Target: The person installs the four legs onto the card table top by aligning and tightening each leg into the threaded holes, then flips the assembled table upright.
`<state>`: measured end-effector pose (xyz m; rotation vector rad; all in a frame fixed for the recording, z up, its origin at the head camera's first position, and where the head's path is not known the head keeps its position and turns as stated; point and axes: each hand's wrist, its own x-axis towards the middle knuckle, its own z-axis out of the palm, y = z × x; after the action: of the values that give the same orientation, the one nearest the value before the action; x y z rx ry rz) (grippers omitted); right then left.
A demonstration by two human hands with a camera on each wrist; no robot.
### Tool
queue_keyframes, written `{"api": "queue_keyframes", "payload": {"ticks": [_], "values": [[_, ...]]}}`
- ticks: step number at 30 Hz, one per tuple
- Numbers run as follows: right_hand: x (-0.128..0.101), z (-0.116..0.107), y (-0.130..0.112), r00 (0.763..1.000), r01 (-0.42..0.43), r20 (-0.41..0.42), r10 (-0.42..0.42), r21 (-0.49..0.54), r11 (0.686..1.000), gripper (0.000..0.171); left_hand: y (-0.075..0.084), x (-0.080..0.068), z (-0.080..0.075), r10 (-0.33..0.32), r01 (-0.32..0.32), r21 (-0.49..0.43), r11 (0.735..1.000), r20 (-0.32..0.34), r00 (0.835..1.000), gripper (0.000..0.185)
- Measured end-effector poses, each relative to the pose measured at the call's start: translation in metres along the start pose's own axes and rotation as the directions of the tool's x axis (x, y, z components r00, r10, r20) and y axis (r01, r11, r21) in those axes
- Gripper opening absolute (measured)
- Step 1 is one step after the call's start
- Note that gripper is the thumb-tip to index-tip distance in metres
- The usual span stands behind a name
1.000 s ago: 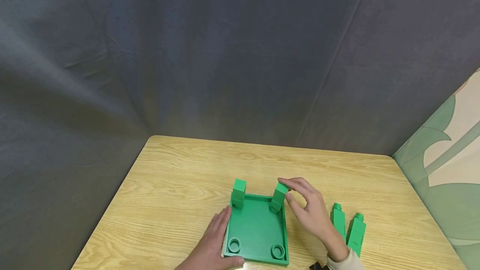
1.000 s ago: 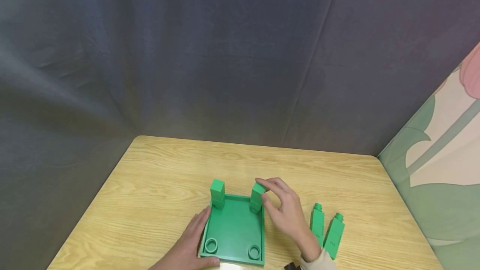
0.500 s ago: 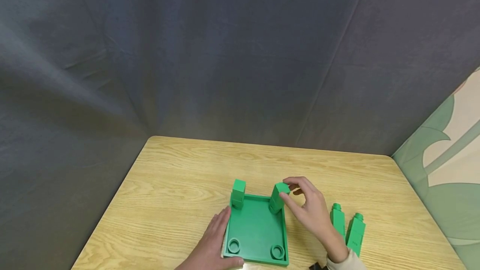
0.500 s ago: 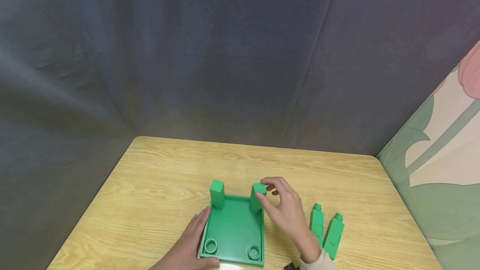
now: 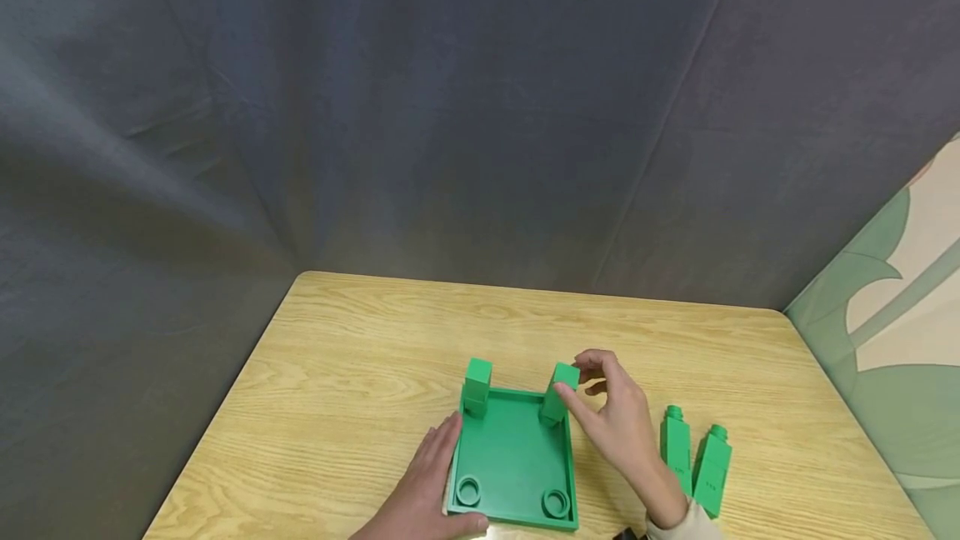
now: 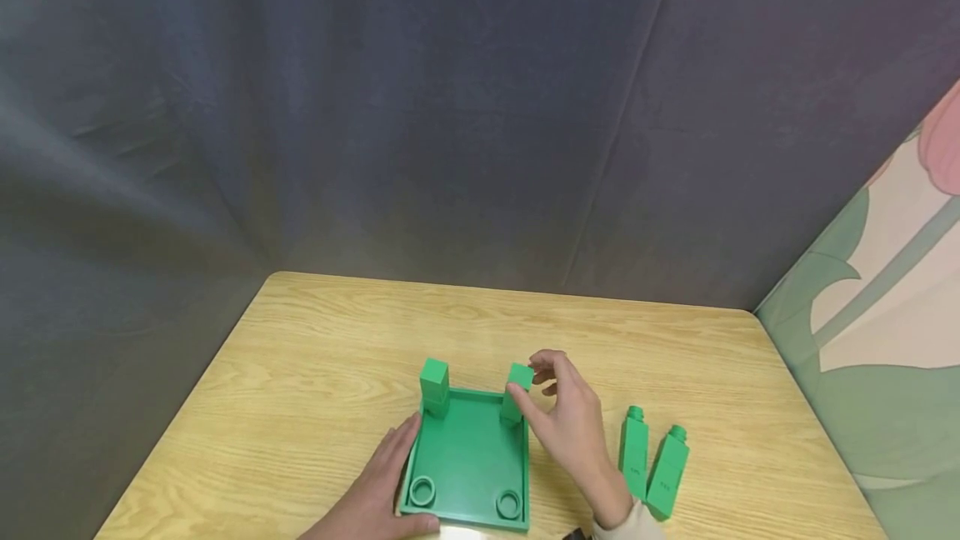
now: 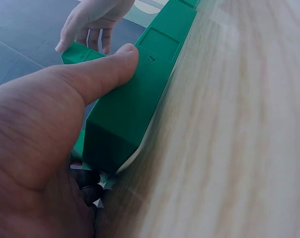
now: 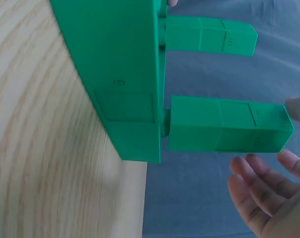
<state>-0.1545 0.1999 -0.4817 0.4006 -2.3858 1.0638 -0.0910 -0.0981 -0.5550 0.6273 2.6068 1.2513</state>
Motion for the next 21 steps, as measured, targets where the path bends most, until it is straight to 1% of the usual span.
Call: {"api": "queue_keyframes", "payload": {"ticks": [2,4,8,11,15,17,21], "values": [[0.0,-0.002,0.001,0.999,0.027,0.03,-0.027,-0.013,1.0,0.052,0.0,0.0,0.0,0.002,-0.002,-0.004,1.0,0.0,1.0,0.127],[0.001,-0.006,0.002,0.995,0.06,0.079,-0.06,0.011,0.998,0.056,-0.001,0.0,0.0,0.006,-0.006,0.0,1.0,-0.001,1.0,0.127],[0.003,-0.013,0.005,0.972,0.11,0.196,-0.13,0.111,0.988,0.055,-0.001,0.0,0.0,0.01,-0.01,0.015,1.0,-0.004,1.0,0.128],[0.004,-0.016,0.008,0.955,0.116,0.254,-0.153,0.157,0.981,0.051,-0.001,0.0,0.0,0.006,-0.006,0.014,1.0,-0.004,1.0,0.128],[0.004,-0.016,0.013,0.95,0.107,0.275,-0.146,0.151,0.983,0.047,0.0,0.0,0.0,0.0,0.0,0.003,1.0,0.002,1.0,0.128],[0.003,-0.016,0.014,0.953,0.101,0.271,-0.136,0.139,0.985,0.047,0.001,0.0,0.0,-0.003,0.003,-0.001,1.0,0.004,1.0,0.127],[0.002,-0.015,0.012,0.965,0.062,0.249,-0.085,0.101,0.993,0.045,0.002,0.0,-0.001,-0.005,0.005,-0.007,1.0,0.006,1.0,0.127]]}}
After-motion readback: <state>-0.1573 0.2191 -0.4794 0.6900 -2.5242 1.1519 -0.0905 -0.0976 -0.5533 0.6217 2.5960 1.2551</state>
